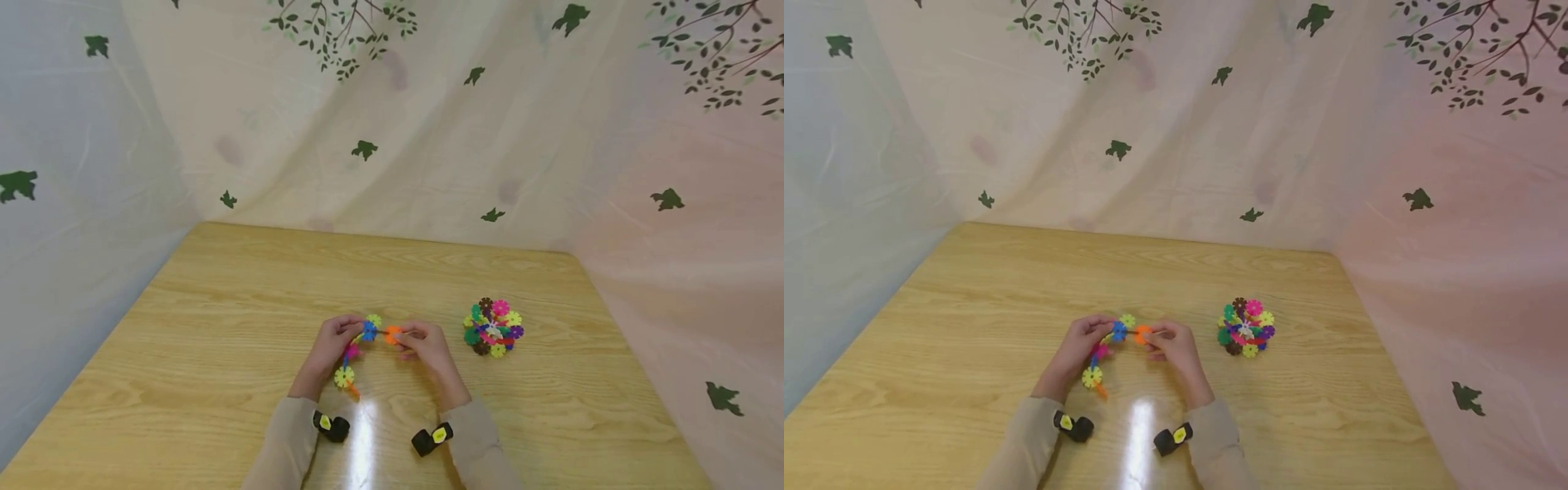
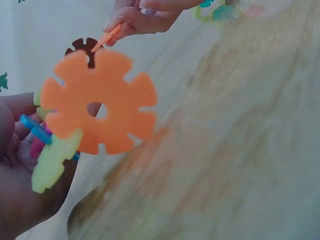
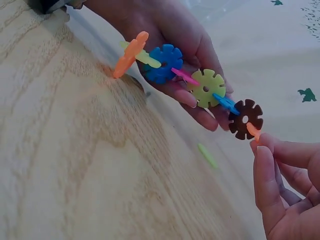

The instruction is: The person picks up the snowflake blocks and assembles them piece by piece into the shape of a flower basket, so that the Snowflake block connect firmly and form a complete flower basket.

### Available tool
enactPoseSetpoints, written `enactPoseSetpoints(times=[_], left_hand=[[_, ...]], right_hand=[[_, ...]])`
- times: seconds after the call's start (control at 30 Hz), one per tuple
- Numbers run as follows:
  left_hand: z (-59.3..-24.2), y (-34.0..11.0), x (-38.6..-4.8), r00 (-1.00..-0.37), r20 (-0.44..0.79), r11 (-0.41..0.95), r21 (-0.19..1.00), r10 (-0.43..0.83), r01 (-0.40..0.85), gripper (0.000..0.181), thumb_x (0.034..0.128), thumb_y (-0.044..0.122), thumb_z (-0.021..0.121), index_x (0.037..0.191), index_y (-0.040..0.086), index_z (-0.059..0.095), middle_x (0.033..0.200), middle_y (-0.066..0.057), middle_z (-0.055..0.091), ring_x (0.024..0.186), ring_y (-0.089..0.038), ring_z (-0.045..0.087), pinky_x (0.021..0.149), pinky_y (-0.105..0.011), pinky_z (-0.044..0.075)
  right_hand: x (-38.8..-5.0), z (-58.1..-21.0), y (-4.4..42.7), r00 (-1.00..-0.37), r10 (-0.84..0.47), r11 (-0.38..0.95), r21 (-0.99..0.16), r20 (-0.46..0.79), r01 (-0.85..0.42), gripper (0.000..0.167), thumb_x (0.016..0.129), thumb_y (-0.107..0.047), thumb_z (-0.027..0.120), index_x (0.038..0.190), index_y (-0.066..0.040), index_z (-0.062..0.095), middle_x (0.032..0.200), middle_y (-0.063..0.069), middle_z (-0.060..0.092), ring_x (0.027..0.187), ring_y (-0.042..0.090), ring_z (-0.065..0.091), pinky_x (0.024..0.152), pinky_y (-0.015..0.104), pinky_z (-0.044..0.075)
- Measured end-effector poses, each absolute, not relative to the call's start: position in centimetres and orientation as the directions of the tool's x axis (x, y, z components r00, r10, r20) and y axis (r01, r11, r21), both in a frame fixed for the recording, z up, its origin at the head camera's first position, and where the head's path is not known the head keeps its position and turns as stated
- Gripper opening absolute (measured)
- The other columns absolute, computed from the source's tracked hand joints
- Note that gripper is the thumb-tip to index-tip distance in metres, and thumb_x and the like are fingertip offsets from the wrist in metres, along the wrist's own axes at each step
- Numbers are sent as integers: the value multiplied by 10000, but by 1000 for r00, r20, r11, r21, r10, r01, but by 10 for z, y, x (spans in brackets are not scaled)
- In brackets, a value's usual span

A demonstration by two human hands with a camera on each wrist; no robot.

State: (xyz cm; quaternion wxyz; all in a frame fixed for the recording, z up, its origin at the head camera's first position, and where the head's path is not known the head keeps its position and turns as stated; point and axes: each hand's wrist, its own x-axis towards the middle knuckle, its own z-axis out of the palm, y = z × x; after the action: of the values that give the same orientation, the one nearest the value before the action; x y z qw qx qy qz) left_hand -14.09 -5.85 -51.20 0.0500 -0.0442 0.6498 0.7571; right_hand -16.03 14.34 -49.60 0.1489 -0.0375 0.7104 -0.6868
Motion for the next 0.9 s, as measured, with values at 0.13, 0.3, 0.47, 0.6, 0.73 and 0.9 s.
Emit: enactPoseSetpoints(times=[0.13, 0.3, 0.47, 0.6, 0.73, 0.9], left_hand=[[-511, -61, -141, -992, -124, -233, 964, 15, -124, 373, 1016, 181, 493, 1202, -134, 565, 897, 19, 689, 768, -91, 665, 600, -230, 595], [-511, -66, -140, -995, -97, -242, 966, -1, -94, 438, 1027, 236, 471, 1256, -131, 538, 1039, -58, 722, 857, -108, 698, 731, -232, 598], [-509, -69, -139, -997, -76, -267, 960, 19, -79, 419, 1012, 188, 502, 1255, -154, 519, 1025, -142, 714, 860, -167, 702, 716, -277, 607], [-508, -70, -138, -998, -52, -263, 963, 45, -62, 392, 990, 120, 531, 1258, -165, 500, 1076, -201, 702, 891, -189, 707, 757, -295, 615], [-509, -71, -139, -999, -35, -216, 976, 34, -42, 383, 963, 78, 569, 1267, -149, 516, 1152, -230, 675, 918, -144, 695, 791, -255, 604], [-511, -73, -140, -1000, -6, -224, 974, 29, -13, 394, 931, -6, 580, 1293, -144, 508, 1166, -219, 663, 936, -80, 686, 875, -252, 583]], right_hand=[[-160, -500, 146, -962, -211, -15, -984, -172, 179, 196, 910, -11, 624, 1070, 98, 649, 738, -33, 706, 665, 108, 670, 573, 259, 603], [-160, -498, 148, -972, -139, -139, -968, -189, 208, 153, 908, 17, 613, 1044, 74, 655, 759, -20, 709, 693, 109, 679, 577, 221, 592], [-161, -496, 147, -975, -91, -256, -942, -202, 219, 109, 913, 30, 600, 991, -9, 666, 762, -37, 713, 706, 93, 694, 612, 211, 596], [-161, -496, 147, -975, -88, -309, -925, -205, 222, 105, 922, 18, 597, 978, -40, 664, 780, -27, 717, 718, 88, 702, 636, 210, 602], [-161, -497, 147, -975, -90, -350, -910, -204, 222, 114, 926, 17, 592, 942, -70, 664, 799, -20, 717, 736, 89, 706, 671, 217, 609], [-162, -502, 146, -974, -113, -393, -892, -195, 224, 205, 928, 62, 555, 868, -114, 641, 777, -35, 712, 745, 89, 707, 686, 221, 610]])
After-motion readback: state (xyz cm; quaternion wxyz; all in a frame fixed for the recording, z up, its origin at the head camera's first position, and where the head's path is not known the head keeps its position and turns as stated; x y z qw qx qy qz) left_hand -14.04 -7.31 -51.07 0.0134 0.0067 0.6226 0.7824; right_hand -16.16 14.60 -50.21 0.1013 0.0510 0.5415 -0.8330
